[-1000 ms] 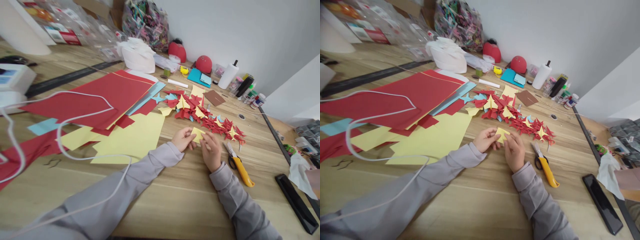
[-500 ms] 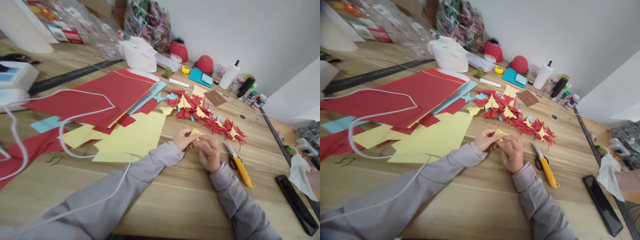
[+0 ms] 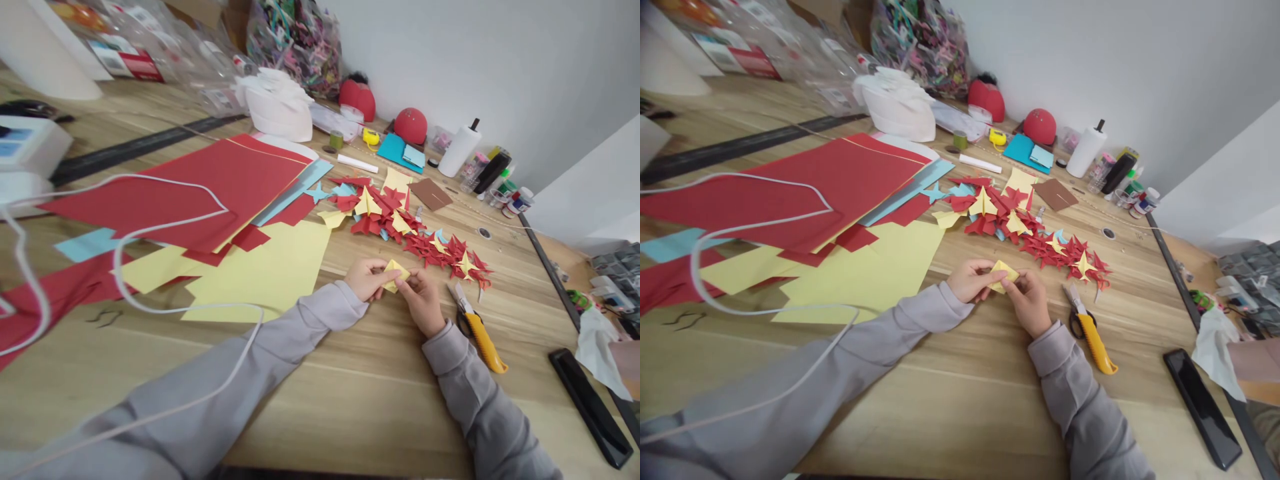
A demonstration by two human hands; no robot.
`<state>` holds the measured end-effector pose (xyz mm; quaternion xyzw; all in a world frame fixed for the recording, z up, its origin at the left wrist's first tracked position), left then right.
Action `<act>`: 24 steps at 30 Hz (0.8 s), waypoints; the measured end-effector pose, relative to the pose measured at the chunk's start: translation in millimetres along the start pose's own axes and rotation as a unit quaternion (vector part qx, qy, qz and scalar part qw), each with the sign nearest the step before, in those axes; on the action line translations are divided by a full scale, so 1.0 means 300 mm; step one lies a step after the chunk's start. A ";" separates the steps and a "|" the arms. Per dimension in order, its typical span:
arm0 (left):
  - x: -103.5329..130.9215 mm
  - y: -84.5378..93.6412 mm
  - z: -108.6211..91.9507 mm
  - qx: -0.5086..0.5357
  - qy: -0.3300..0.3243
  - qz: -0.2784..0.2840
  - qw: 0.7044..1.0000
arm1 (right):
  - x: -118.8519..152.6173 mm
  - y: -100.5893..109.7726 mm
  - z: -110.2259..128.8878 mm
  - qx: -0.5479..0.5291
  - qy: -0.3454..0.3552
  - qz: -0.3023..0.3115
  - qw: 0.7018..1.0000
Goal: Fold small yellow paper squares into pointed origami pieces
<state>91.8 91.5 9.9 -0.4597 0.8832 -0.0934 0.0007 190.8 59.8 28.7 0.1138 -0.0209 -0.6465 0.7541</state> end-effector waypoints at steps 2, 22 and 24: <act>0.000 0.004 -0.001 -0.006 -0.005 -0.005 1.000 | 0.000 0.002 -0.002 -0.021 -0.004 0.001 1.000; 0.005 0.029 -0.045 0.056 -0.060 -0.052 0.995 | 0.001 0.011 -0.034 -0.073 -0.039 0.003 0.997; 0.004 0.028 -0.050 0.059 -0.070 -0.045 0.995 | 0.000 0.011 -0.036 -0.076 -0.042 0.002 0.996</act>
Point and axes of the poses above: each hand's wrist, its own x-axis away from the middle knuckle, its own y-axis out of the back of the hand, z = x × y, the point moved 10 cm from there along -x, towards the middle knuckle, and after that the axes turned 11 degrees about z, right-handed, at the moved point
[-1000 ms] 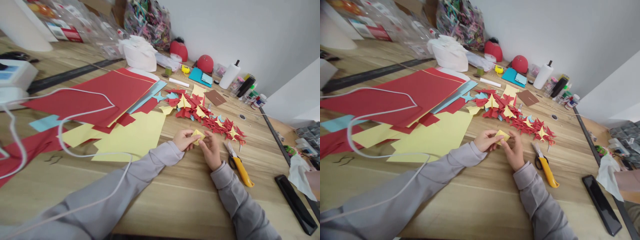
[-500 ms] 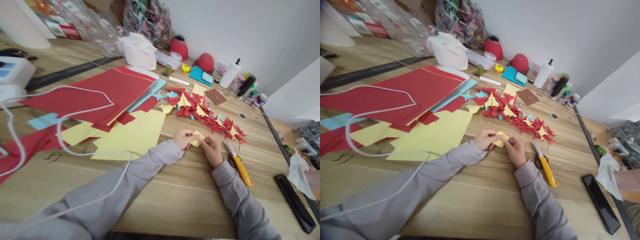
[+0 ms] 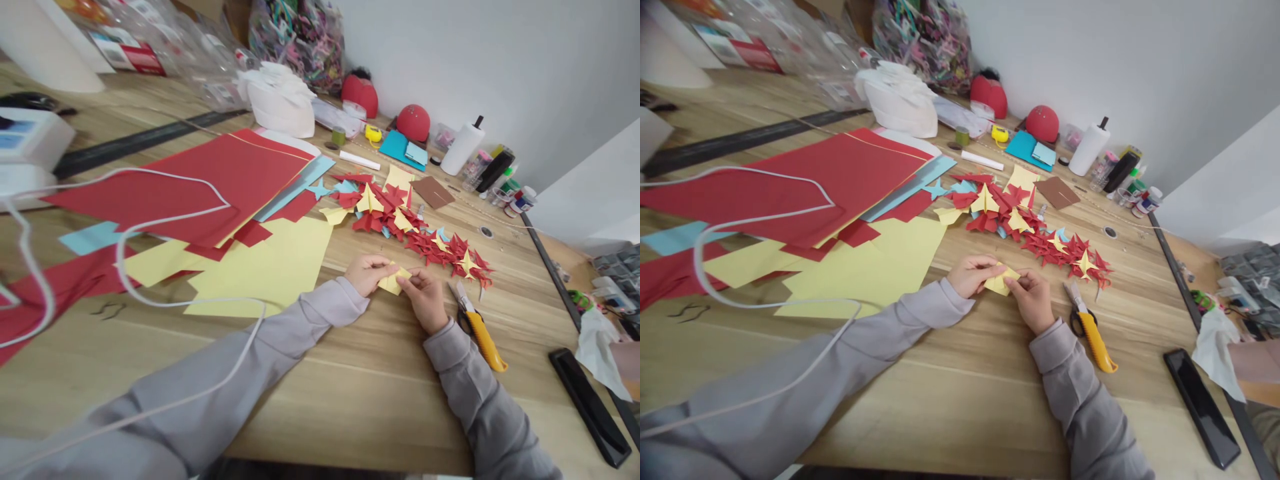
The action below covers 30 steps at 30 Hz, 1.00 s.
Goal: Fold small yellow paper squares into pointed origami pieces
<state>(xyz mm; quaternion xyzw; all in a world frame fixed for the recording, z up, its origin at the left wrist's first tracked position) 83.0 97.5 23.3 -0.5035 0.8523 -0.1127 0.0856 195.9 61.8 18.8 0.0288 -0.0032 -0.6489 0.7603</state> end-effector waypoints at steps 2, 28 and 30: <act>-0.002 -0.003 0.004 0.004 0.000 0.007 1.000 | -0.001 0.000 0.000 -0.001 -0.001 0.000 1.000; -0.010 0.024 0.025 0.029 -0.002 -0.013 0.999 | 0.003 0.000 0.020 -0.032 0.017 0.001 0.999; -0.011 0.020 0.027 0.035 0.003 -0.006 0.999 | 0.002 0.003 0.020 -0.033 0.017 -0.001 0.999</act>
Point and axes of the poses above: each hand's wrist, its own x-axis away from the middle knuckle, its own y-axis out of the back of the hand, z = x × y, the point moved 10 cm from there along -x, towards the middle knuckle, and after that the axes turned 11 degrees about z, right-handed, at the moved point
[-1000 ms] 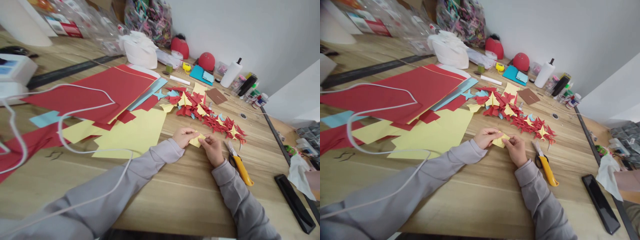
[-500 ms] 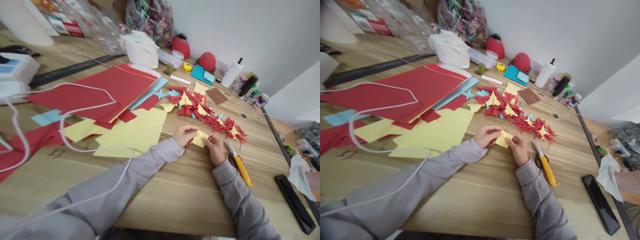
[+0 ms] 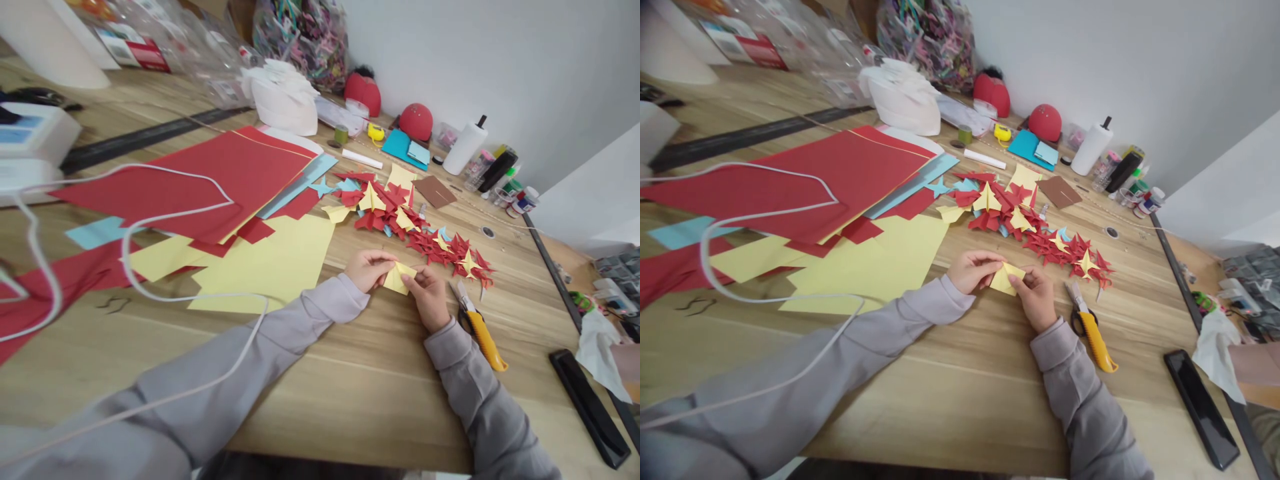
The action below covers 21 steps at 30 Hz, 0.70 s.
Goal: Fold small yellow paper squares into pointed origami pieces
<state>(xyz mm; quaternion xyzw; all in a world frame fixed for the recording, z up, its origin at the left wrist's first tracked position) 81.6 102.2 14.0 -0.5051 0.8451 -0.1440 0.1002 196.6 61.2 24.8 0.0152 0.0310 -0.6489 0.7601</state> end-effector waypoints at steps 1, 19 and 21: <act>0.000 -0.002 0.001 0.003 0.004 0.003 1.000 | 0.000 0.002 0.001 -0.001 0.001 -0.002 1.000; 0.002 -0.010 0.007 -0.024 0.003 -0.002 1.000 | 0.001 0.010 0.009 0.040 0.010 -0.014 0.999; 0.002 -0.010 0.009 -0.037 0.005 -0.002 0.999 | 0.001 0.010 0.008 0.043 0.008 -0.012 0.999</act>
Point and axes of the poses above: each hand's wrist, its own x-axis away from the middle knuckle, its own y-axis out of the back of the hand, z = x × y, the point moved 10 cm from there along -x, towards the middle knuckle, and after that the axes turned 11 degrees about z, right-handed, at the moved point
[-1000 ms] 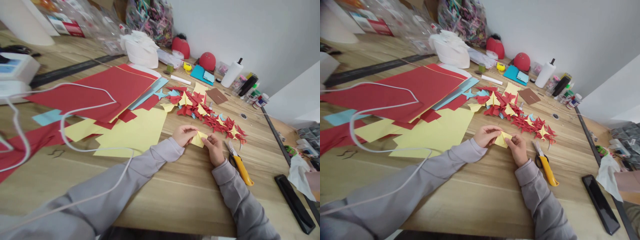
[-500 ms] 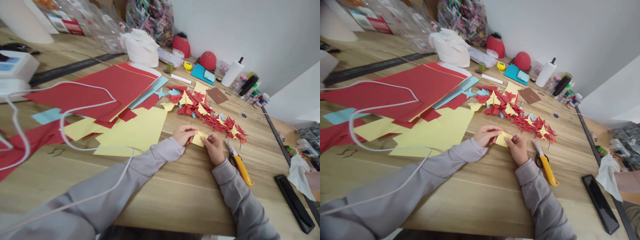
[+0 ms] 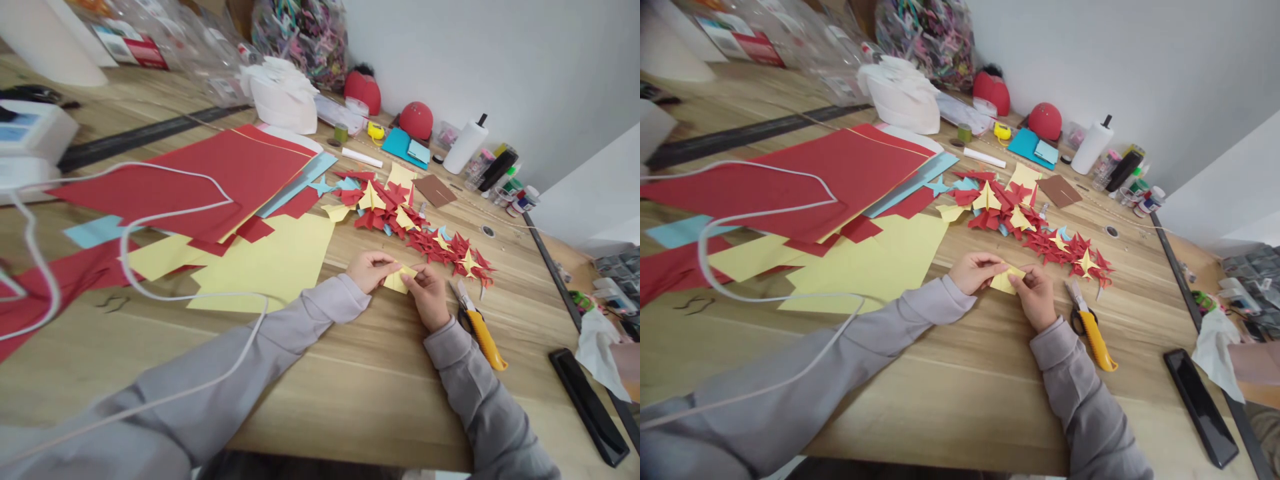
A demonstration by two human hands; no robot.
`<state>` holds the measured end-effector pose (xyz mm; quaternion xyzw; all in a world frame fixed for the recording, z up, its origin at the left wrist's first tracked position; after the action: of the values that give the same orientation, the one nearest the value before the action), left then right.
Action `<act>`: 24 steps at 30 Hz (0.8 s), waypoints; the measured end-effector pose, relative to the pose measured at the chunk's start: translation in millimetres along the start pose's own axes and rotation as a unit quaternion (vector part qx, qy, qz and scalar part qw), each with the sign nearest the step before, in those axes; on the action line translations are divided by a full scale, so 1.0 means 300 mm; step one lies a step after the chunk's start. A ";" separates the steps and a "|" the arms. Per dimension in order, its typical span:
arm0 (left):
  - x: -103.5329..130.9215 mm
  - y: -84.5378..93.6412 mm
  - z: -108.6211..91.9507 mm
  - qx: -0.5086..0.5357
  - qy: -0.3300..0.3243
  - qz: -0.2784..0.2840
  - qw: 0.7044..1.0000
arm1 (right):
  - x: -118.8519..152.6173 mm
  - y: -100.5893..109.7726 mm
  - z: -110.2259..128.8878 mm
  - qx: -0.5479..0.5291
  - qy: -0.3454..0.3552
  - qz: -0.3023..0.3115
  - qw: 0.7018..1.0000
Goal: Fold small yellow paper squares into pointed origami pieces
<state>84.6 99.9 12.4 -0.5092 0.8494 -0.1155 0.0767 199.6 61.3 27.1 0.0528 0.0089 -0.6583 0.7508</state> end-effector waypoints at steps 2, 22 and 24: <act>0.000 0.002 0.000 -0.006 0.002 0.000 1.000 | 0.000 -0.002 -0.003 -0.001 -0.003 0.003 1.000; -0.003 0.002 0.012 -0.006 0.016 0.004 1.000 | 0.001 0.006 0.004 -0.002 -0.001 -0.019 1.000; -0.003 0.003 0.018 -0.010 0.018 0.001 1.000 | 0.000 0.006 0.005 -0.003 0.002 -0.017 1.000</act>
<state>85.7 100.5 6.9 -0.5068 0.8523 -0.1162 0.0564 201.3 61.2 28.8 0.0516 0.0136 -0.6711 0.7395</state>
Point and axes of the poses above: each hand's wrist, its own x-axis away from the middle knuckle, its own y-axis out of the back of the hand, z = x × y, the point moved 10 cm from there along -x, towards the middle knuckle, and after that the axes turned 11 degrees about z, right-handed, at the moved point
